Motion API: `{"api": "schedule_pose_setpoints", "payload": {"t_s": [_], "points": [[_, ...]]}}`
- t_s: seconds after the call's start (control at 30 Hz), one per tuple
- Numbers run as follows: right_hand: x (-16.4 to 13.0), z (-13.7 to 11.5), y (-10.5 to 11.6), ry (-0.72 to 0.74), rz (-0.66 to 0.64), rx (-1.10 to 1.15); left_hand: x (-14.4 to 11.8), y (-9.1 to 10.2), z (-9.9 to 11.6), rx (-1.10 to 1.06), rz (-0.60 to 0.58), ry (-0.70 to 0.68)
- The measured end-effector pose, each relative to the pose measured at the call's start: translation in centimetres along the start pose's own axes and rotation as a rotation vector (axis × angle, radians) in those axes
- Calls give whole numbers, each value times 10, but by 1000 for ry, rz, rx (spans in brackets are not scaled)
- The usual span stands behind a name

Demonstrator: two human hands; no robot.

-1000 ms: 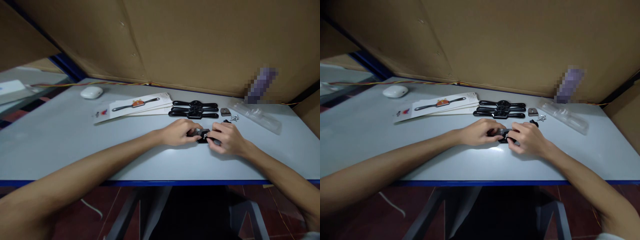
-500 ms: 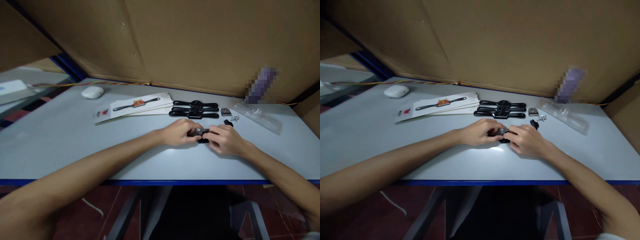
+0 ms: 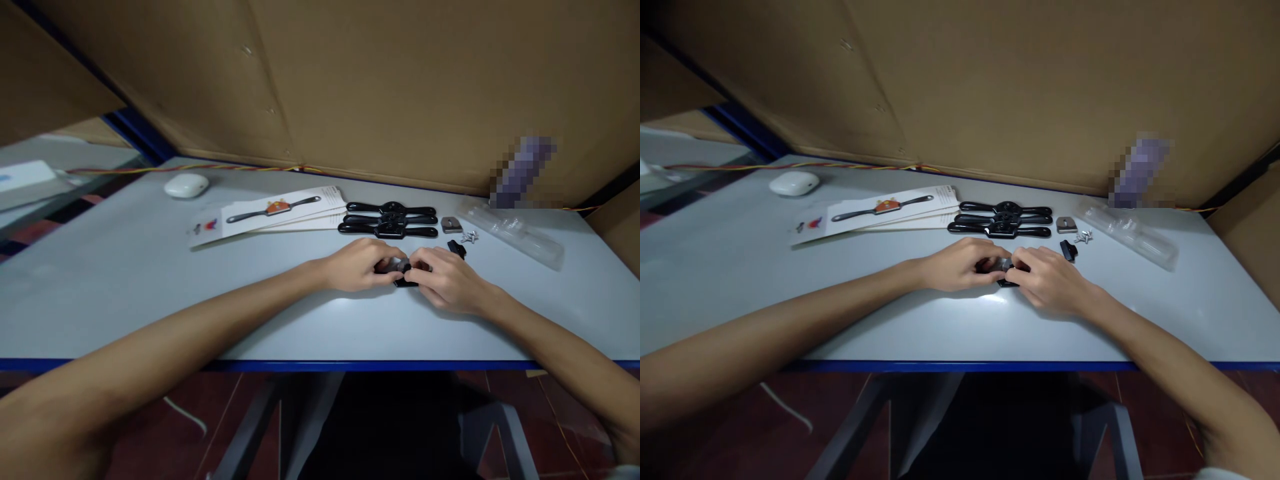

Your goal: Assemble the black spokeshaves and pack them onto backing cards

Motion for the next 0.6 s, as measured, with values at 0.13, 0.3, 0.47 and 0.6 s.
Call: {"api": "schedule_pose_setpoints", "payload": {"t_s": [0.13,0.3,0.47,0.6], "points": [[2,-2,1,20,9,18,0,-1,-1,6,5,4],[3,-2,-3,72,62,-27,-1,-1,-1,9,5,9],[2,0,-5,83,54,-31,-1,0,0,7,1,14],[1,1,-1,95,70,-37,-1,0,-1,-2,12,1]]}}
Point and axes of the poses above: each hand's wrist, its own x-axis towards the middle knuckle, its own y-axis out of the back of the hand, z = x × y, the point moved 1 cm from there along x, towards the middle knuckle, and after that the axes turned 11 degrees about x, right-handed, at the moved point
